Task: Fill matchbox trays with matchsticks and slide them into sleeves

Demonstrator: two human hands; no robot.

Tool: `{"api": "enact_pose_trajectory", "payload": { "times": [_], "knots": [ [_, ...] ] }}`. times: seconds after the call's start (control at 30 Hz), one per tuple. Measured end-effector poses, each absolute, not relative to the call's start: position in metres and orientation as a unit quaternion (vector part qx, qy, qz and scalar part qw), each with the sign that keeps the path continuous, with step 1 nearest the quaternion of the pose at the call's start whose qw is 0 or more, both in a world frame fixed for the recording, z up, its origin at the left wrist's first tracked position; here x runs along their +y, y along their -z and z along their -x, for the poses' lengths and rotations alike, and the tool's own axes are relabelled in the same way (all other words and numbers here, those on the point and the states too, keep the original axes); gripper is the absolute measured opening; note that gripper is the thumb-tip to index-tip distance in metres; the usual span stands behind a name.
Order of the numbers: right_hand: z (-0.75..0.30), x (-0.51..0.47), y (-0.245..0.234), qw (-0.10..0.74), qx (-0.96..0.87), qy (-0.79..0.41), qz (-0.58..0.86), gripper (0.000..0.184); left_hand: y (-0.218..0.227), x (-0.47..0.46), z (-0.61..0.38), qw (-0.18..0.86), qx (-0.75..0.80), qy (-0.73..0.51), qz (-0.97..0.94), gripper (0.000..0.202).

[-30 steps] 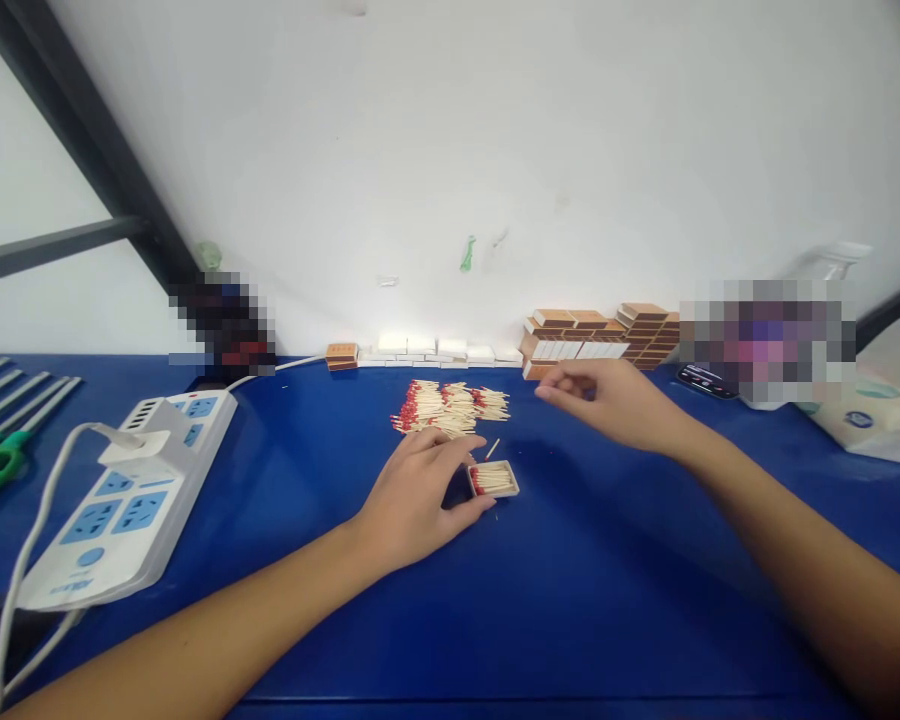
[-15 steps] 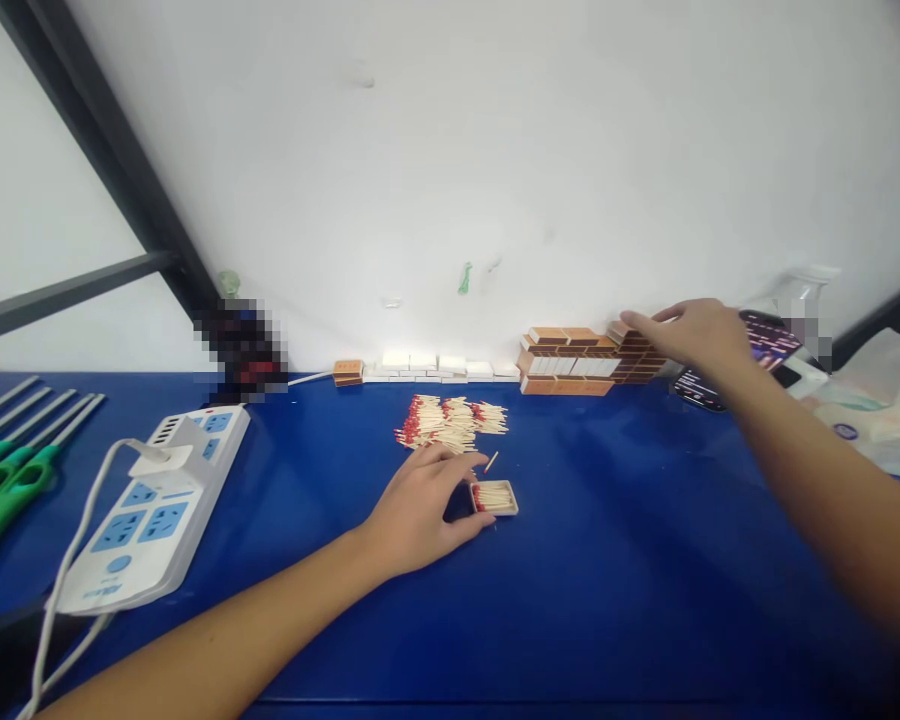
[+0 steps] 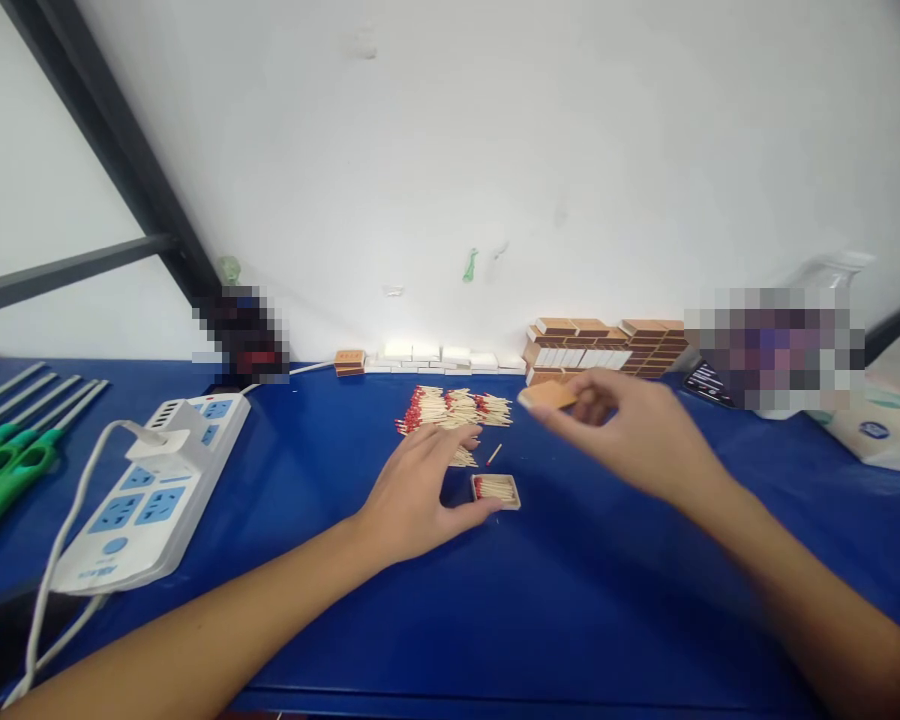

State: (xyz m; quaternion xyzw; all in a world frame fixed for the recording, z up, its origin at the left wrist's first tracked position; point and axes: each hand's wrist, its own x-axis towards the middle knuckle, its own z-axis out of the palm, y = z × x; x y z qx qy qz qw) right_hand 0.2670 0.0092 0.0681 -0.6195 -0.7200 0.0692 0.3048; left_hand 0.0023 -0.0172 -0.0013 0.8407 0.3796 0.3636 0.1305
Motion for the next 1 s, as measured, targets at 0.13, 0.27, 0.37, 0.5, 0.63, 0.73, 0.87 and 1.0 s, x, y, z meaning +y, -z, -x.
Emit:
{"api": "enact_pose_trajectory", "payload": {
  "times": [0.13,0.27,0.37,0.5,0.63,0.73,0.87,1.0],
  "knots": [
    [-0.234,-0.015,-0.042,0.267,-0.779,-0.075,0.562,0.048,-0.003,-0.016,-0.003,0.095,0.374,-0.393,-0.835,0.066],
    [-0.232,-0.021,-0.035,0.237,-0.808,-0.089,0.533,0.05,-0.004,-0.013,-0.003,0.103,0.341,-0.412,-0.838,0.044],
    [-0.239,-0.021,-0.035,0.221,-0.829,-0.099,0.505,0.051,-0.004,-0.014,-0.004,0.135,0.312,-0.428,-0.837,0.033],
    [-0.25,-0.016,-0.035,0.231,-0.845,-0.109,0.47,0.041,-0.006,-0.015,-0.006,0.177,0.336,-0.433,-0.818,0.034],
    [-0.258,-0.01,-0.036,0.199,-0.862,-0.13,0.447,0.035,-0.008,-0.013,-0.004,0.189,0.417,-0.457,-0.763,0.037],
    [-0.26,-0.006,-0.037,0.14,-0.878,-0.186,0.417,0.045,-0.008,-0.01,-0.002,0.187,0.46,-0.472,-0.728,0.04],
    [-0.262,-0.002,-0.036,0.106,-0.875,-0.245,0.405,0.032,-0.004,-0.009,-0.002,0.205,0.467,-0.464,-0.724,0.04],
    [-0.274,0.01,-0.04,0.123,-0.864,-0.264,0.41,0.036,-0.002,-0.008,-0.004,0.253,0.452,-0.464,-0.719,0.042]
  ]
}}
